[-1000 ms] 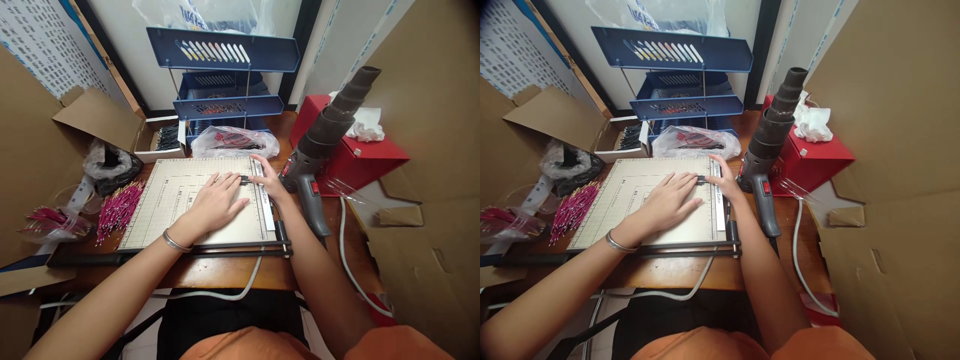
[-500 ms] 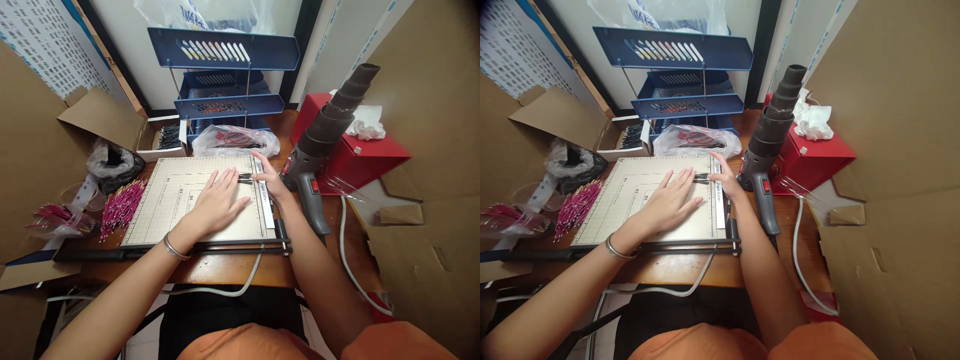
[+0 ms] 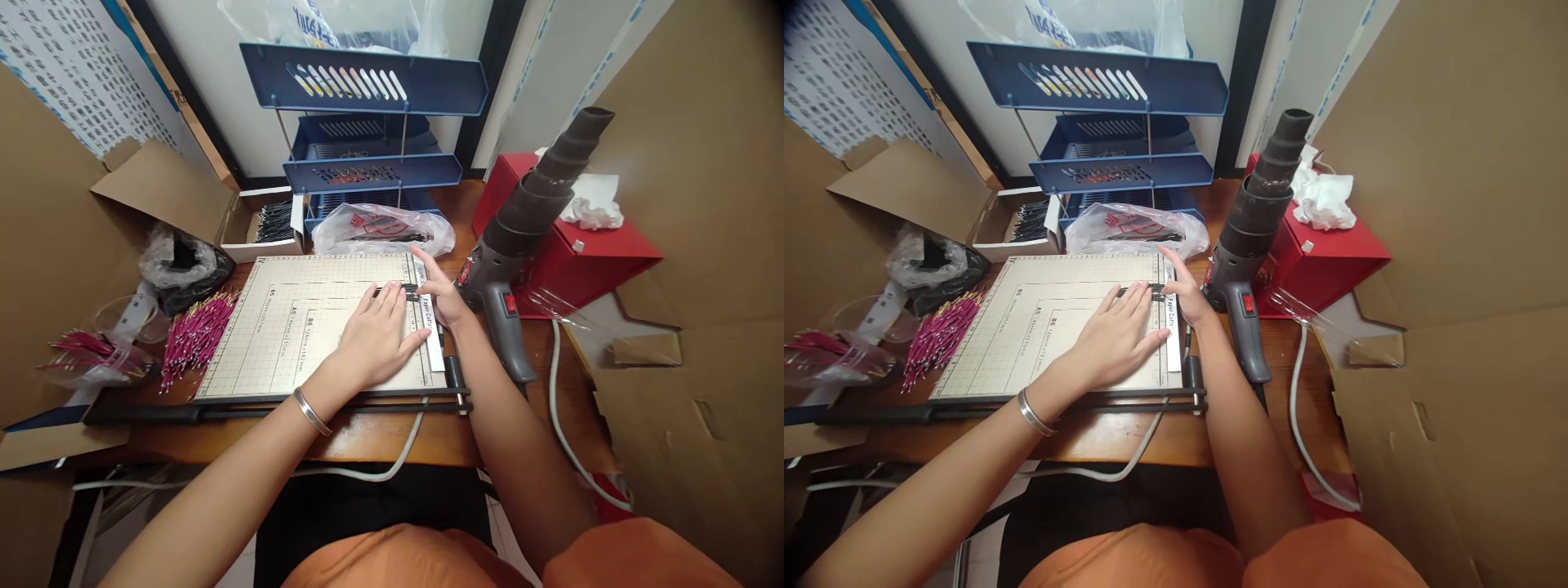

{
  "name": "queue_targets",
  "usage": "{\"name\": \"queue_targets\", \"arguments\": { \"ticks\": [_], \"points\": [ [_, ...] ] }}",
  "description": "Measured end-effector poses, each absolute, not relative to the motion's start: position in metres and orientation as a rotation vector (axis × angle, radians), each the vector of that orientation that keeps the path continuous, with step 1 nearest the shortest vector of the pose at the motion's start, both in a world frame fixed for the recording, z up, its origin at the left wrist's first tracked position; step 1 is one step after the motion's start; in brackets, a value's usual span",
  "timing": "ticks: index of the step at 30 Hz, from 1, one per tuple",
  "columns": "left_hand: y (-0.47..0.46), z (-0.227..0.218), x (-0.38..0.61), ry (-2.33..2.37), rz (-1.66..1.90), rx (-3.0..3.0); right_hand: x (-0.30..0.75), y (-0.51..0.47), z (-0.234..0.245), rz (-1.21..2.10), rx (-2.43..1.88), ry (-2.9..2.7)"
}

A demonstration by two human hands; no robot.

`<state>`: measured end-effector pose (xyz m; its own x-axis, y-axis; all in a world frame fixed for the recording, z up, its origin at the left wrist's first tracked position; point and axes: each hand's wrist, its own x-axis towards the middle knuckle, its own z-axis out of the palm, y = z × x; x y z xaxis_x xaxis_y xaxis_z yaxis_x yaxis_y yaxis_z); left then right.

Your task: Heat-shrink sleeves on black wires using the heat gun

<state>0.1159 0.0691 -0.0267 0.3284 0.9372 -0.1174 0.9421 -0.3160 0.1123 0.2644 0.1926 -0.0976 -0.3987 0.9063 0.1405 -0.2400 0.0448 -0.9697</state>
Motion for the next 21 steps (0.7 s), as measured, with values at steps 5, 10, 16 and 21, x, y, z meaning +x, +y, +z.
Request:
{"name": "queue_targets", "arguments": {
  "ticks": [5, 10, 16, 21],
  "points": [
    [0.072, -0.024, 0.117, 1.654, -0.017, 2.4, 0.266, 0.192, -0.096, 1.521, -0.756, -1.387],
    [0.073, -0.021, 0.102, 1.734, 0.04, 2.369, 0.264, 0.191, -0.096, 1.534, -0.793, -1.339],
    [0.077, -0.027, 0.104, 1.699, 0.007, 2.422, 0.262, 0.191, -0.097, 1.524, -0.811, -1.301],
    [0.079, -0.027, 0.114, 1.675, -0.01, 2.419, 0.261, 0.191, -0.098, 1.451, -0.88, -1.325]
  ]
}}
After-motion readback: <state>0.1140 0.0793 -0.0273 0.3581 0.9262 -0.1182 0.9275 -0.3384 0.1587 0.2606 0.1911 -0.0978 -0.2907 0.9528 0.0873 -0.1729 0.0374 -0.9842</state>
